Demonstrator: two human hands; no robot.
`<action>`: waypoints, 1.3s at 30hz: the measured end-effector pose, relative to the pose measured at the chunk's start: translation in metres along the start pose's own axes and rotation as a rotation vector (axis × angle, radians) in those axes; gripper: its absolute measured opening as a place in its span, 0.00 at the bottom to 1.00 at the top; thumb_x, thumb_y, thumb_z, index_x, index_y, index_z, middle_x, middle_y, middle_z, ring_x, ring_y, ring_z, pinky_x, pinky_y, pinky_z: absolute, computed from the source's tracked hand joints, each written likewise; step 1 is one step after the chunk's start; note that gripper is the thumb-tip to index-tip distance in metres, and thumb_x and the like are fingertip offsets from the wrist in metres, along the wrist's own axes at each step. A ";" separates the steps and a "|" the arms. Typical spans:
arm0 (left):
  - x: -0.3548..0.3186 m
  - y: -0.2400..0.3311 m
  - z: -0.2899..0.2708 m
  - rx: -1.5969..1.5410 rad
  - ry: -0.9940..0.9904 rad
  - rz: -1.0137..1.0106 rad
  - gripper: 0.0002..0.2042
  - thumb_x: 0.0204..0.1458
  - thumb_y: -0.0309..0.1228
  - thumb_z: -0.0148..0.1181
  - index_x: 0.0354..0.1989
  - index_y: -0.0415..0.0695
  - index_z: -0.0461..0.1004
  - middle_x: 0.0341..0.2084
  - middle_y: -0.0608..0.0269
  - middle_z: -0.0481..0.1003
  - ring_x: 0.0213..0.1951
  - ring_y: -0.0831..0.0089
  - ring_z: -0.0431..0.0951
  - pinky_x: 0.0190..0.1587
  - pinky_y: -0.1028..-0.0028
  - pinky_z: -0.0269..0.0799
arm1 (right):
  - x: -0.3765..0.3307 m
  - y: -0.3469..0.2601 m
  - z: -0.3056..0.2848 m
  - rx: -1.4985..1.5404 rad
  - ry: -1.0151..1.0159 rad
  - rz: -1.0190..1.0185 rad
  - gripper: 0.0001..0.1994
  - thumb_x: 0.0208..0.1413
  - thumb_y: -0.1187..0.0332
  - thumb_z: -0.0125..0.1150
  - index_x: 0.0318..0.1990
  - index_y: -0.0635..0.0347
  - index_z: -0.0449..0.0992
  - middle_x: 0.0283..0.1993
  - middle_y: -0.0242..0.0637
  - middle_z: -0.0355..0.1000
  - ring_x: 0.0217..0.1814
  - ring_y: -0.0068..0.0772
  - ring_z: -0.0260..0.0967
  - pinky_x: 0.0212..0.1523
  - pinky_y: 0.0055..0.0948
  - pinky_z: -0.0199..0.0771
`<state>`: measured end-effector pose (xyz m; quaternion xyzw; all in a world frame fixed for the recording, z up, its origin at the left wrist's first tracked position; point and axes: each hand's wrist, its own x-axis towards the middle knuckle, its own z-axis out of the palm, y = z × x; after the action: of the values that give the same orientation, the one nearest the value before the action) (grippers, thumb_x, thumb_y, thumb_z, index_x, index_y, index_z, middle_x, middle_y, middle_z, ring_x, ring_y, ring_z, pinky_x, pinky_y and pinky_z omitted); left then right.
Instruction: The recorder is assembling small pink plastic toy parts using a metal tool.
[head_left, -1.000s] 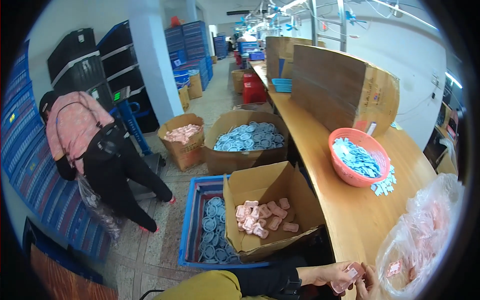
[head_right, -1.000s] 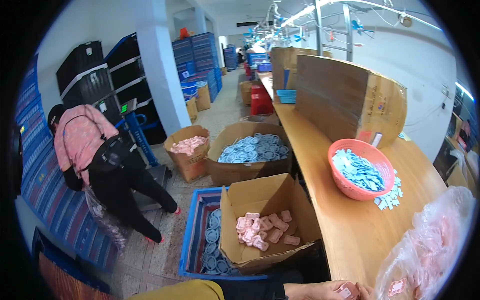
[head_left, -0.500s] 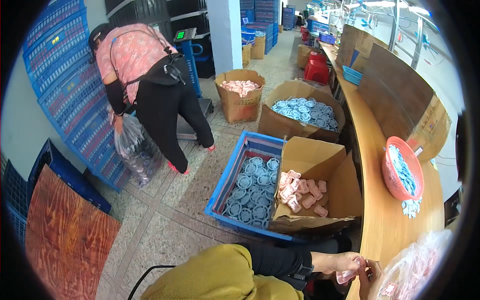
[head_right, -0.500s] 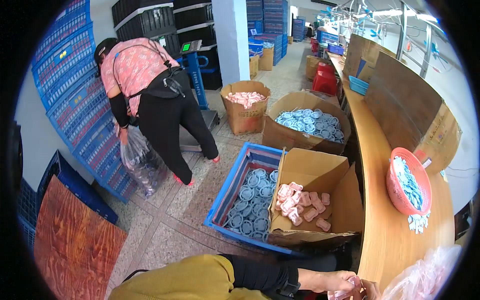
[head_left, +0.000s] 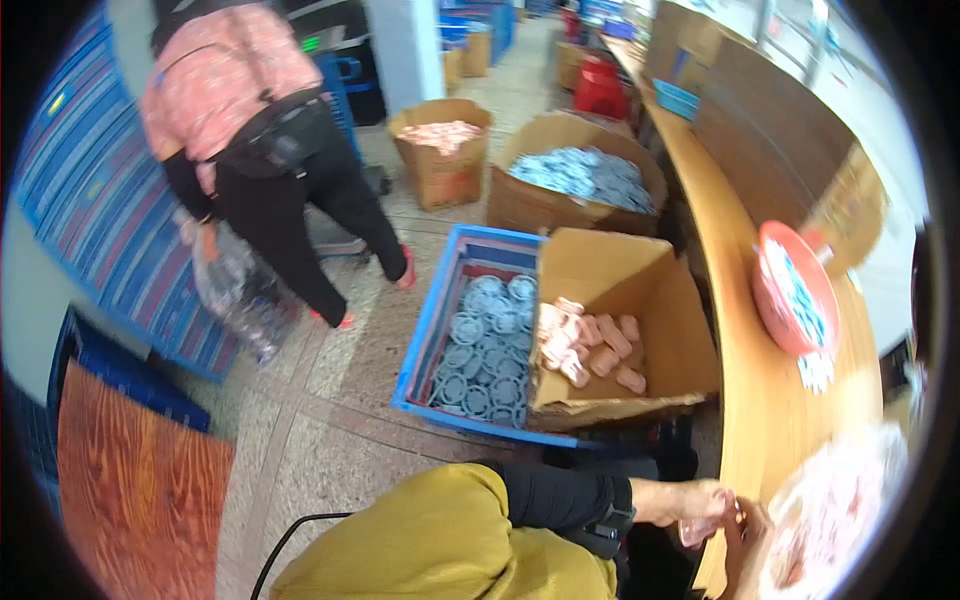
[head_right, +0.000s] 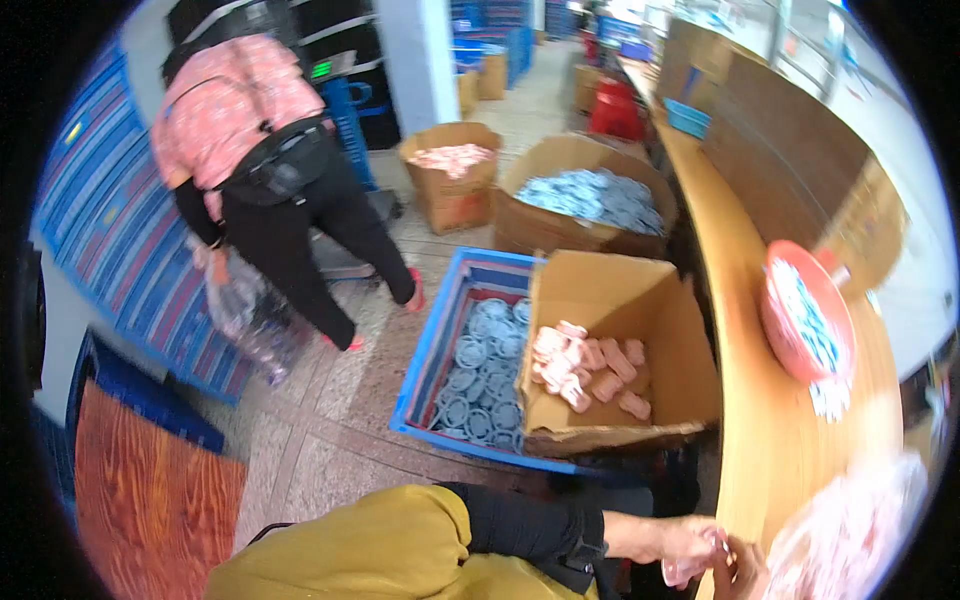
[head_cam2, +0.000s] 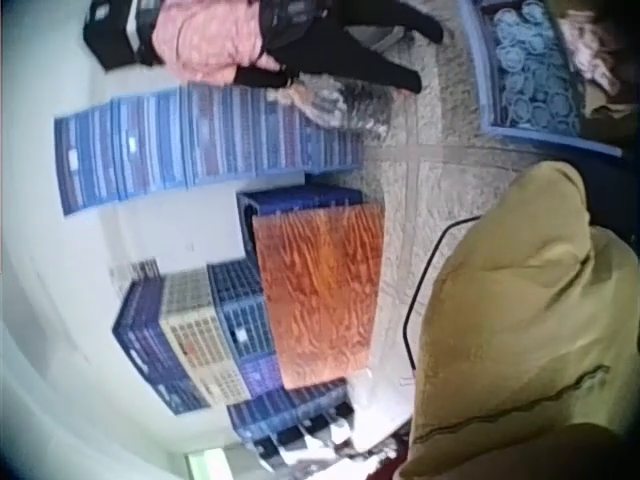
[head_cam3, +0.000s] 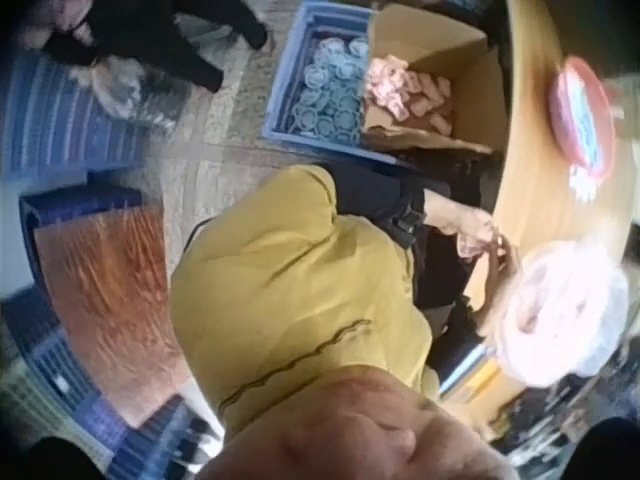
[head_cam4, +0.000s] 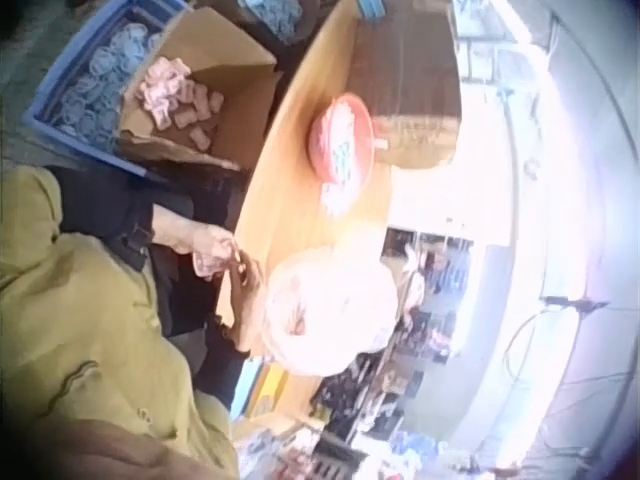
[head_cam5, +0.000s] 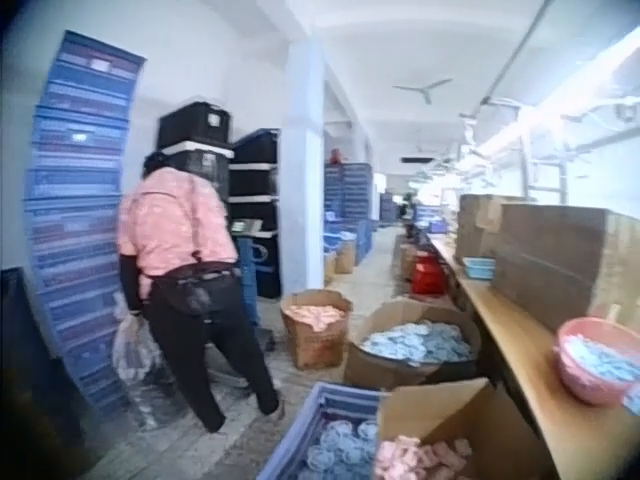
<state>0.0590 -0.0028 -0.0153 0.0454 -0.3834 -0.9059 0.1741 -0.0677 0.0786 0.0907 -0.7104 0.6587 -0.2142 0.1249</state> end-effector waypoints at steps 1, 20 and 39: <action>0.004 -0.004 -0.001 -0.103 -0.112 -0.032 0.10 0.55 0.32 0.48 0.42 0.43 0.68 0.20 0.63 0.72 0.17 0.71 0.75 0.16 0.73 0.72 | -0.010 0.003 -0.002 0.027 0.009 0.039 0.14 0.53 0.73 0.60 0.48 0.65 0.74 0.34 0.38 0.73 0.27 0.24 0.65 0.26 0.23 0.63; 0.067 -0.002 0.064 -0.181 -0.190 -0.452 0.27 0.65 0.48 0.34 0.67 0.46 0.48 0.47 0.57 0.69 0.38 0.65 0.77 0.39 0.60 0.79 | -0.089 0.045 -0.020 0.151 0.572 0.371 0.12 0.45 0.69 0.66 0.39 0.60 0.76 0.36 0.38 0.72 0.31 0.35 0.72 0.28 0.30 0.72; 0.089 -0.035 0.073 -0.087 -0.169 -0.556 0.25 0.65 0.48 0.34 0.63 0.46 0.53 0.39 0.56 0.71 0.34 0.68 0.77 0.35 0.63 0.81 | -0.115 0.072 -0.014 -0.239 0.507 0.357 0.10 0.42 0.74 0.66 0.36 0.61 0.77 0.34 0.36 0.74 0.30 0.35 0.74 0.28 0.29 0.74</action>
<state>-0.0496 0.0382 0.0163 0.0658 -0.3304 -0.9349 -0.1115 -0.1420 0.1865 0.0540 -0.5176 0.8033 -0.2800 -0.0917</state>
